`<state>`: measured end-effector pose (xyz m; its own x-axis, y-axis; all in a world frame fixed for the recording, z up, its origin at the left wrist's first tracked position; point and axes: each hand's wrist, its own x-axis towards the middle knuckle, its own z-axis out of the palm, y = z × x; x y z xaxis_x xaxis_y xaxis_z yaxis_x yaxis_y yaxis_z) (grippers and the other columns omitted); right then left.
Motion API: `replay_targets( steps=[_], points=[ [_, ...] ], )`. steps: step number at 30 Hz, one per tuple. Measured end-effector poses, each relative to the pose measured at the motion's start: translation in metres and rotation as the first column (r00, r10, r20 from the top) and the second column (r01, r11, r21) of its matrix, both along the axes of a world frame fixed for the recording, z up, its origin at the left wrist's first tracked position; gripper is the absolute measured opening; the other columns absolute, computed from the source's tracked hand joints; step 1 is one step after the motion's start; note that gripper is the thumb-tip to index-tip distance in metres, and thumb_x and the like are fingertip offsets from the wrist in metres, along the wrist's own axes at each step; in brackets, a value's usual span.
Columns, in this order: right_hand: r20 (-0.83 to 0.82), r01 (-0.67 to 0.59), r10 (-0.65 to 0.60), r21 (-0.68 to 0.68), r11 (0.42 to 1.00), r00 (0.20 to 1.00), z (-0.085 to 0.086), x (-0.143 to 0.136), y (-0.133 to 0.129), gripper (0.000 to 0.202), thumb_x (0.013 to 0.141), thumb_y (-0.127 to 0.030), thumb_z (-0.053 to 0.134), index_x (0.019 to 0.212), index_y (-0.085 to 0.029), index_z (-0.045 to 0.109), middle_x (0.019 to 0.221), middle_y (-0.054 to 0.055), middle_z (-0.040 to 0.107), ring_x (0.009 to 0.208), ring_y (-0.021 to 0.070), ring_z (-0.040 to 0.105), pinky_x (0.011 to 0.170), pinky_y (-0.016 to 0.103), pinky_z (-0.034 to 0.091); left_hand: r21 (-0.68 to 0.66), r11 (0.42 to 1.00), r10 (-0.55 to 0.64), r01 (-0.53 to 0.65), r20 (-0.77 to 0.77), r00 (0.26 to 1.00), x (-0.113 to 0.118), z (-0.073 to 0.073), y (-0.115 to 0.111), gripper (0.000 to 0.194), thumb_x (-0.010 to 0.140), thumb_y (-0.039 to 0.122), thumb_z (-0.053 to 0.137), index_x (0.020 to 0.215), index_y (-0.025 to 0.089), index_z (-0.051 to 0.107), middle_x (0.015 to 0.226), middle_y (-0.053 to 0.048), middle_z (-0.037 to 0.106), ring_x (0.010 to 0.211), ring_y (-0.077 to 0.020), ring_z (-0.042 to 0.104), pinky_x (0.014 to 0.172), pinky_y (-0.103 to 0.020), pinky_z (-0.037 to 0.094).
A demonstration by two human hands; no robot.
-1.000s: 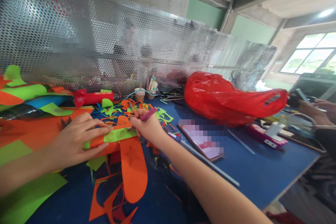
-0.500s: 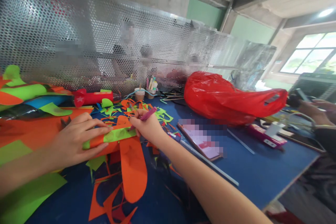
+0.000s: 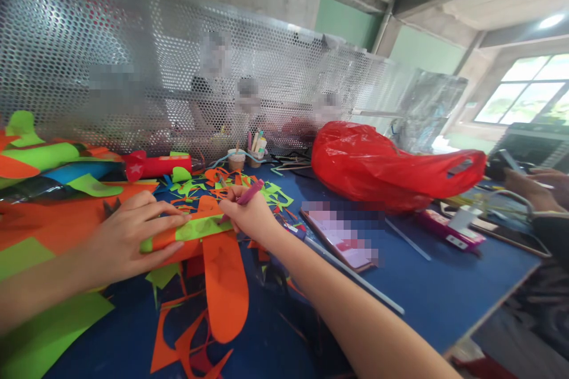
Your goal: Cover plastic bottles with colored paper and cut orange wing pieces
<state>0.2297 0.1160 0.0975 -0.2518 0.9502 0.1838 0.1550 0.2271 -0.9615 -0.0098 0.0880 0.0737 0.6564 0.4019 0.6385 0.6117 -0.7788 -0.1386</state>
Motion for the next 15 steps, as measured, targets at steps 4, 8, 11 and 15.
replay_targets(
  steps=[4,8,11,15],
  points=[
    [0.028,0.001,-0.001,-0.001,1.000,1.000,-0.0007,0.0007,0.0006,0.032,0.079,-0.003,0.055,0.058,-0.023,0.041,0.028,-0.015,0.040,0.026,0.0042,0.033,0.046,0.017,0.044,0.016,1.000,-0.018,0.018,-0.015,1.000,-0.0007,-0.0008,0.0011,0.026,0.096,0.034,0.059,0.113,0.017,0.070,0.104,-0.010,0.070,0.086,-0.0250,0.056,0.081,-0.043,0.046],
    [0.009,-0.006,0.006,0.001,1.000,1.000,0.0006,0.0002,-0.0002,0.033,0.081,-0.003,0.054,0.059,-0.023,0.040,0.028,-0.015,0.040,0.027,0.0041,0.036,0.053,0.018,0.049,0.017,1.000,-0.010,0.011,-0.020,1.000,-0.0010,-0.0012,0.0010,0.026,0.097,0.034,0.059,0.112,0.017,0.070,0.104,-0.010,0.070,0.086,-0.0255,0.056,0.081,-0.044,0.046],
    [0.007,-0.001,0.001,-0.005,1.000,1.000,0.0019,-0.0005,-0.0011,0.033,0.080,-0.002,0.054,0.058,-0.023,0.040,0.028,-0.016,0.039,0.027,0.0037,0.034,0.052,0.018,0.049,0.012,1.000,-0.013,0.013,-0.023,1.000,-0.0010,-0.0008,0.0007,0.026,0.096,0.034,0.059,0.113,0.017,0.070,0.105,-0.011,0.070,0.086,-0.0255,0.056,0.081,-0.044,0.045],
    [0.011,0.009,-0.009,-0.007,1.000,1.000,0.0015,-0.0005,-0.0012,0.032,0.079,-0.003,0.054,0.058,-0.023,0.041,0.029,-0.015,0.040,0.027,0.0039,0.034,0.045,0.016,0.042,0.007,1.000,-0.018,0.018,-0.023,1.000,-0.0009,-0.0001,0.0007,0.025,0.096,0.033,0.059,0.113,0.017,0.070,0.105,-0.011,0.070,0.086,-0.0255,0.056,0.081,-0.043,0.045]
  ],
)
